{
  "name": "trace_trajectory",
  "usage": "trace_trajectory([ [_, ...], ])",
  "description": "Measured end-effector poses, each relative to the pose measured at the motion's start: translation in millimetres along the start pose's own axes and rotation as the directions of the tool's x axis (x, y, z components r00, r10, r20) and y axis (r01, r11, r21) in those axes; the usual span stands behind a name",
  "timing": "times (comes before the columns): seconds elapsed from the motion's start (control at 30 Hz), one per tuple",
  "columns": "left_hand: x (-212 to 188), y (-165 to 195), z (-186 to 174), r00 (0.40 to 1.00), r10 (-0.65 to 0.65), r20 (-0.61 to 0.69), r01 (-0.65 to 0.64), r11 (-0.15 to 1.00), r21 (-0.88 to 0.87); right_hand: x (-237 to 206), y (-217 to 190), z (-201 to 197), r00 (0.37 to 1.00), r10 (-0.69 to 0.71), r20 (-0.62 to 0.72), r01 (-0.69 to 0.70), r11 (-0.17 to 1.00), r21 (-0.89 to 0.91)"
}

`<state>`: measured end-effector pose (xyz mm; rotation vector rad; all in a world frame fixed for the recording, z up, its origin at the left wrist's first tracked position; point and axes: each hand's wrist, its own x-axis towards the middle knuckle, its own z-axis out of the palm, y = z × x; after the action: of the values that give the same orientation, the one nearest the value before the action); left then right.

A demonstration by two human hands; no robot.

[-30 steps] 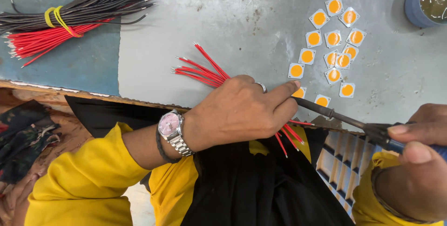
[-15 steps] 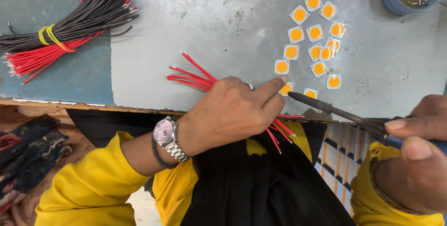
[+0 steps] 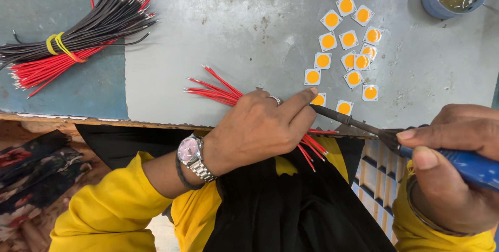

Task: The person solders red wires to small square LED modules on a workbench. They dip wire ends into a small container of flux, then use a soldering iron to attach each wire to an LED. The person repeats this process for multiple LEDs, occasionally moving finished units aside.

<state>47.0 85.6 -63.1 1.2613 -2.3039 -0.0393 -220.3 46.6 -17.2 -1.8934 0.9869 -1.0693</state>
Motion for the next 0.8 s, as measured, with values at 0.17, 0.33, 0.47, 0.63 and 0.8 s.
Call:
trace_trajectory([
  [0.17, 4.1, 4.3, 10.8, 1.0, -0.019, 0.006, 0.019, 1.0, -0.01, -0.6, 11.4, -6.8, 0.999, -0.015, 0.028, 0.016, 1.0, -0.026],
  [0.33, 14.2, 17.5, 19.8, 0.999, -0.036, 0.01, 0.036, 0.999, -0.038, -27.5, 48.5, -44.3, 0.998, -0.052, 0.035, 0.054, 0.997, -0.062],
  [0.47, 19.5, 21.6, 17.0, 0.998, -0.043, 0.037, 0.045, 0.998, -0.039, -45.0, 98.1, -91.8, 0.998, -0.066, 0.002, 0.066, 0.998, 0.015],
  [0.63, 36.2, 23.4, 13.8, 0.997, -0.023, 0.07, 0.023, 1.0, -0.002, -56.7, 133.0, -139.0, 0.99, -0.073, -0.124, 0.078, 0.996, 0.036],
  [0.8, 50.9, 25.7, 12.4, 0.994, -0.025, 0.107, 0.019, 0.998, 0.059, -64.1, 121.2, -161.0, 0.851, -0.309, -0.424, 0.212, 0.942, -0.261],
])
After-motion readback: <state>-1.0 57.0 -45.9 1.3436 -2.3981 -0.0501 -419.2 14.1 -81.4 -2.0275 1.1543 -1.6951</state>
